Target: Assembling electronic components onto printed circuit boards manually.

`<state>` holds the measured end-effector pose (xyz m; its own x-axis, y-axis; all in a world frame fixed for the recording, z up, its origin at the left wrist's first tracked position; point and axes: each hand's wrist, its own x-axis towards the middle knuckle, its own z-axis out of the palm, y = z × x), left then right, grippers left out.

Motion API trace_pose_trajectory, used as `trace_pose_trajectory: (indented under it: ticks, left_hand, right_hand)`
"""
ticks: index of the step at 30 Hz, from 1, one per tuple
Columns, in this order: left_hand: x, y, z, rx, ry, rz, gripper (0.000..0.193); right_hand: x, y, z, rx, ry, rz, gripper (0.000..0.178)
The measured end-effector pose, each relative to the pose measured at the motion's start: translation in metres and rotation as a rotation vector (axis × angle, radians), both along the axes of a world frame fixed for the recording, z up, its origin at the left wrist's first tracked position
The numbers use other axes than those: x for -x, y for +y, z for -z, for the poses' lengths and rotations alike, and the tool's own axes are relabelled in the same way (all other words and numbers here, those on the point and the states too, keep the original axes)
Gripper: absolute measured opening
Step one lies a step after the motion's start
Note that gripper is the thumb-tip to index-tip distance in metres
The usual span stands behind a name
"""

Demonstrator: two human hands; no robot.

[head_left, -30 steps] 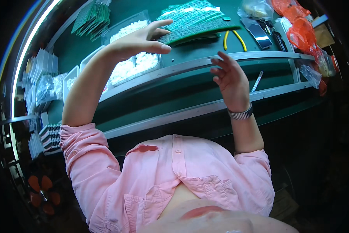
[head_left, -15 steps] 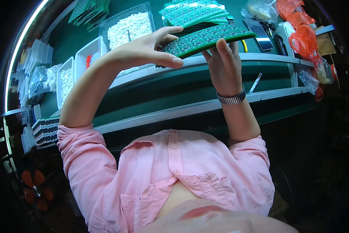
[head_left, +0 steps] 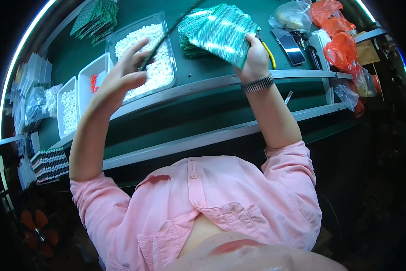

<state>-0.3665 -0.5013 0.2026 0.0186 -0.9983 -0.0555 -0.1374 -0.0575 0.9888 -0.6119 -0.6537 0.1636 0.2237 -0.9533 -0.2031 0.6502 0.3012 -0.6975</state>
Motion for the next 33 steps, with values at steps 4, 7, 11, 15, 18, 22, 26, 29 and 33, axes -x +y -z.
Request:
trace_pose_trajectory:
  ticks: [4,7,11,15,18,22,26,29,33]
  left_hand:
    - [-0.019,0.038,0.002,0.039,-0.016,-0.144,0.119]
    - [-0.022,0.071,0.009,0.075,-0.022,-0.219,0.117]
    - [-0.011,0.106,0.007,0.07,-0.134,-0.154,0.117]
    - [0.006,0.125,0.009,0.261,-0.701,0.007,0.118]
    - [0.013,0.132,0.015,0.393,-0.816,0.012,0.111]
    - [0.003,0.151,0.034,0.423,-0.527,-0.033,0.096]
    - [-0.015,0.182,0.061,0.038,0.66,-0.101,0.072]
    - [-0.026,0.204,0.074,-0.089,0.753,-0.248,0.047]
    - [-0.042,0.222,0.075,-0.134,0.771,-0.424,0.035]
  right_hand:
    - [-0.042,-0.027,-0.025,-0.033,-0.053,0.101,0.042]
    - [-0.039,-0.025,-0.019,-0.043,-0.068,0.033,0.048]
    - [-0.015,0.011,-0.013,-0.029,0.04,-0.257,0.055]
    - [0.01,0.068,-0.016,0.066,0.055,-0.857,0.044]
    - [0.009,0.104,-0.012,0.204,0.302,-0.789,0.037]
    - [-0.003,0.142,-0.008,0.295,0.49,-0.695,0.029]
    - [-0.019,0.178,0.002,0.146,0.299,-0.62,0.024]
    - [-0.036,0.193,0.01,0.348,0.523,-0.578,0.023]
    - [-0.046,0.206,0.008,0.388,0.535,-0.536,0.021]
